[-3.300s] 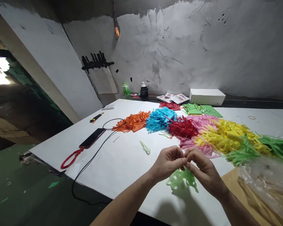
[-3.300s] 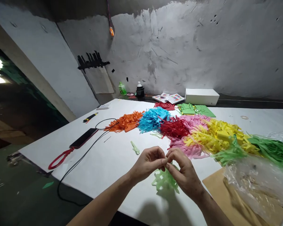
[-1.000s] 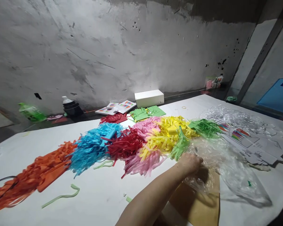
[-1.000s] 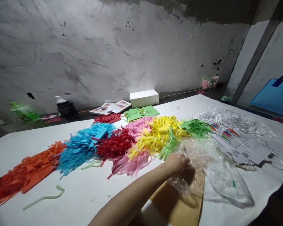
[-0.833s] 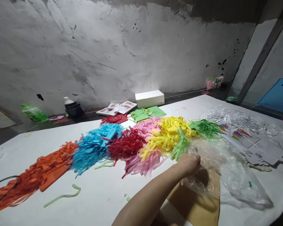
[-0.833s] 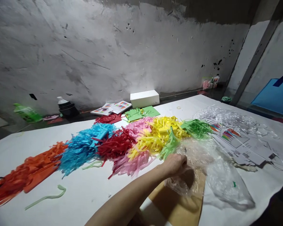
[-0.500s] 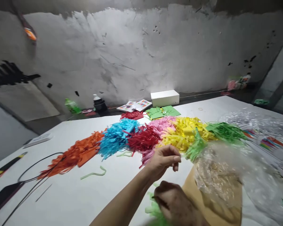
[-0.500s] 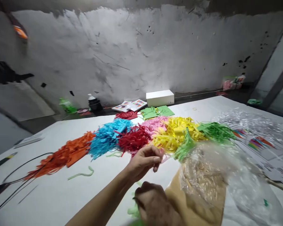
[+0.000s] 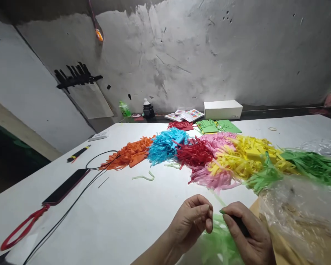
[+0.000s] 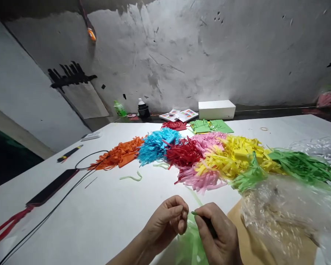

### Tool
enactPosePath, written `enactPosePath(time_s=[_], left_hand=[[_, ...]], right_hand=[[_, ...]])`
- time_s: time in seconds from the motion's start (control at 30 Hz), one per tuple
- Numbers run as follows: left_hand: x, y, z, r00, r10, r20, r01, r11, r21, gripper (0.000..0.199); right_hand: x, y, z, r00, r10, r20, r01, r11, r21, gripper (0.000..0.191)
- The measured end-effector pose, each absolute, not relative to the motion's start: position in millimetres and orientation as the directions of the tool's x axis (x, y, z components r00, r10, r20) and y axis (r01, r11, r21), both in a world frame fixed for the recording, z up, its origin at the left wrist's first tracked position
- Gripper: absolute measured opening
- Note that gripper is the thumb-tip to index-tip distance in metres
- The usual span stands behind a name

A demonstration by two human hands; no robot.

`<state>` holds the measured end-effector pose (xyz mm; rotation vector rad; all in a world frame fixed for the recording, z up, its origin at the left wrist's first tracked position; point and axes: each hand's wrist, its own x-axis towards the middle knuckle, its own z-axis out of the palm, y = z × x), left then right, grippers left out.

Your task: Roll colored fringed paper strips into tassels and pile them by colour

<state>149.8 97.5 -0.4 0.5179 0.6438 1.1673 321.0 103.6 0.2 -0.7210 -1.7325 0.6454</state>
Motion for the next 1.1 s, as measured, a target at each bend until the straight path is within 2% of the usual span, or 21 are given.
enactPosePath(time_s=[0.23,0.47,0.57,0.77,0.93,1.1], left_hand=[[156,95,0,0.288,0.928,-0.238,-0.666,0.373,0.646,0.033],[160,92,-2,0.312,0.947,-0.074,-0.712,0.285,0.641,0.040],[161,90,-5,0.296,0.954,-0.047,-0.725,0.257,0.639,0.038],[165,87,-3,0.275,0.960,-0.054,-0.718,0.242,0.653,0.045],[167,88,-12,0.280,0.951,-0.127,-0.700,0.293,0.651,0.040],[169,88,-17,0.316,0.931,-0.184,-0.681,0.358,0.639,0.041]], right_hand=[[323,104,2,-0.161,0.783,0.601,0.149,0.621,-0.769,0.009],[321,105,-1,-0.272,0.747,0.607,0.148,0.655,-0.741,0.012],[321,105,-3,-0.305,0.733,0.609,0.155,0.669,-0.727,0.013],[319,100,-2,-0.349,0.709,0.613,0.108,0.681,-0.725,0.015],[315,97,0,-0.261,0.746,0.613,0.093,0.652,-0.753,0.015],[318,100,-3,-0.349,0.727,0.592,0.089,0.654,-0.751,0.020]])
